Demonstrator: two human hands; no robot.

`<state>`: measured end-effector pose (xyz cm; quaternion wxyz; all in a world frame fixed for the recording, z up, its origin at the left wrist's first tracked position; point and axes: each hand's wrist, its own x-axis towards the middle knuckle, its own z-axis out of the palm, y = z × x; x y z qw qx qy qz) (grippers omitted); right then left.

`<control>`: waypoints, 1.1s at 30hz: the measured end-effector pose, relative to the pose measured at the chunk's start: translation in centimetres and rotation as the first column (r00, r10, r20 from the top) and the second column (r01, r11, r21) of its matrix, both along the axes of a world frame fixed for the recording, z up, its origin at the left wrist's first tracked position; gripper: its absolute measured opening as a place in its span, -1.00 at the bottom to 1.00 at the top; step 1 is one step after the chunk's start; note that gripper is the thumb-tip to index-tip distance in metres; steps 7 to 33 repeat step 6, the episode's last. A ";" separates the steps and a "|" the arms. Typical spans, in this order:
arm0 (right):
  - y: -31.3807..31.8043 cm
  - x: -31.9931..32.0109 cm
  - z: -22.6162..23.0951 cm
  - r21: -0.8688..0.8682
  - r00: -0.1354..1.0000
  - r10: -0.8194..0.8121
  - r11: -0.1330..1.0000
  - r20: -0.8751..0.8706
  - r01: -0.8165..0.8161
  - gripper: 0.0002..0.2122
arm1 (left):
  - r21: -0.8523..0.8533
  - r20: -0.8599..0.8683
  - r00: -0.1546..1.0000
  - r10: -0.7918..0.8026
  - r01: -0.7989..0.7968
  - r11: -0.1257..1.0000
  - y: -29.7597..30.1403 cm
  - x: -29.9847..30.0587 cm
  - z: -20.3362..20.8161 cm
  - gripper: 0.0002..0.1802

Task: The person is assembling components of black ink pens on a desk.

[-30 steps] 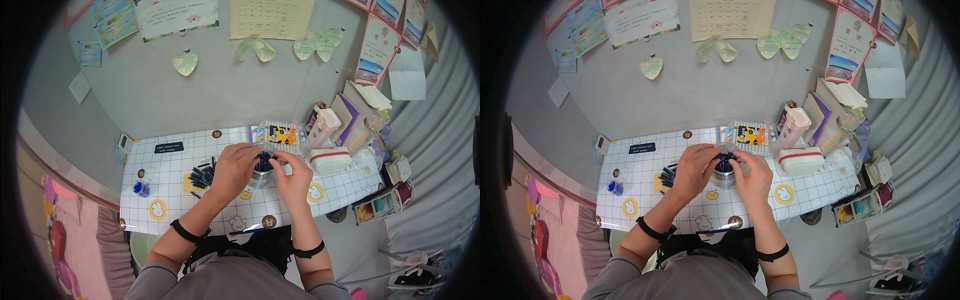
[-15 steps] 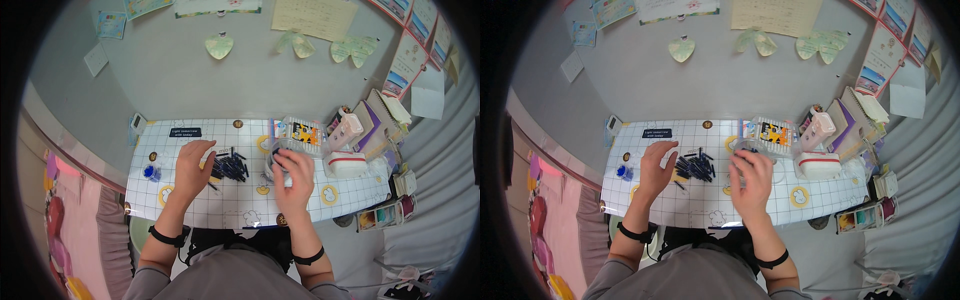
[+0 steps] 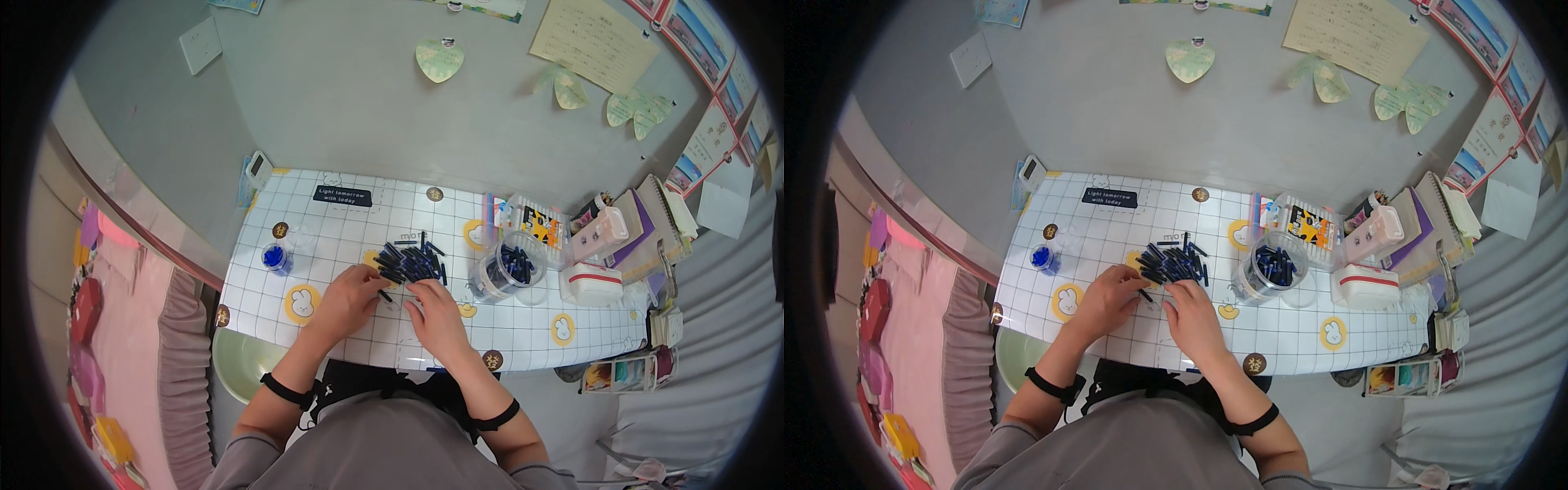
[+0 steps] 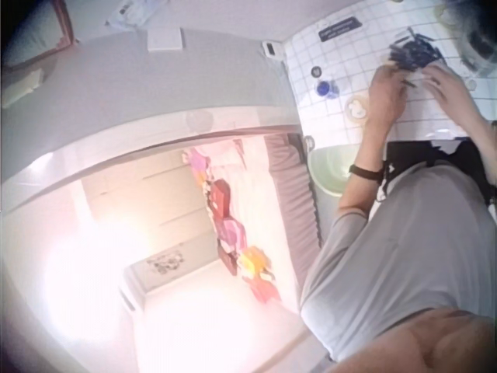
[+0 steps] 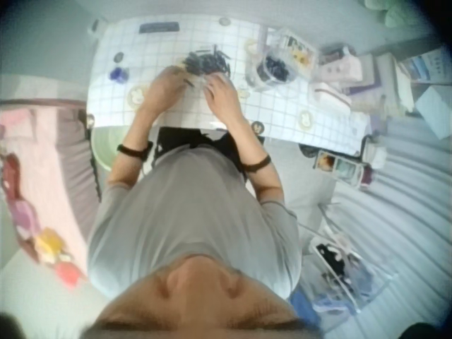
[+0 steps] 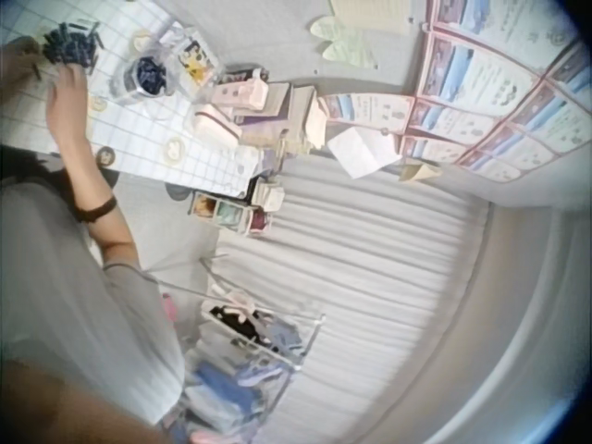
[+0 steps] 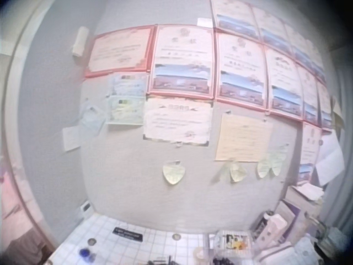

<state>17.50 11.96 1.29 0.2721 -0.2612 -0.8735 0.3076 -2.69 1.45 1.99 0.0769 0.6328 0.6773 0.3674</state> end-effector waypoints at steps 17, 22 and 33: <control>0.5 -3.2 -0.2 0.089 0.994 0.022 0.996 0.104 -0.031 -0.68 | -0.074 -0.122 0.991 -0.059 0.051 0.996 0.3 -0.7 -1.6 -0.71; 0.5 -3.2 -0.2 0.089 0.994 0.022 0.996 0.104 -0.031 -0.68 | -0.074 -0.122 0.991 -0.059 0.051 0.996 0.3 -0.7 -1.6 -0.71; 0.5 -3.2 -0.2 0.089 0.994 0.022 0.996 0.104 -0.031 -0.68 | -0.074 -0.122 0.991 -0.059 0.051 0.996 0.3 -0.7 -1.6 -0.71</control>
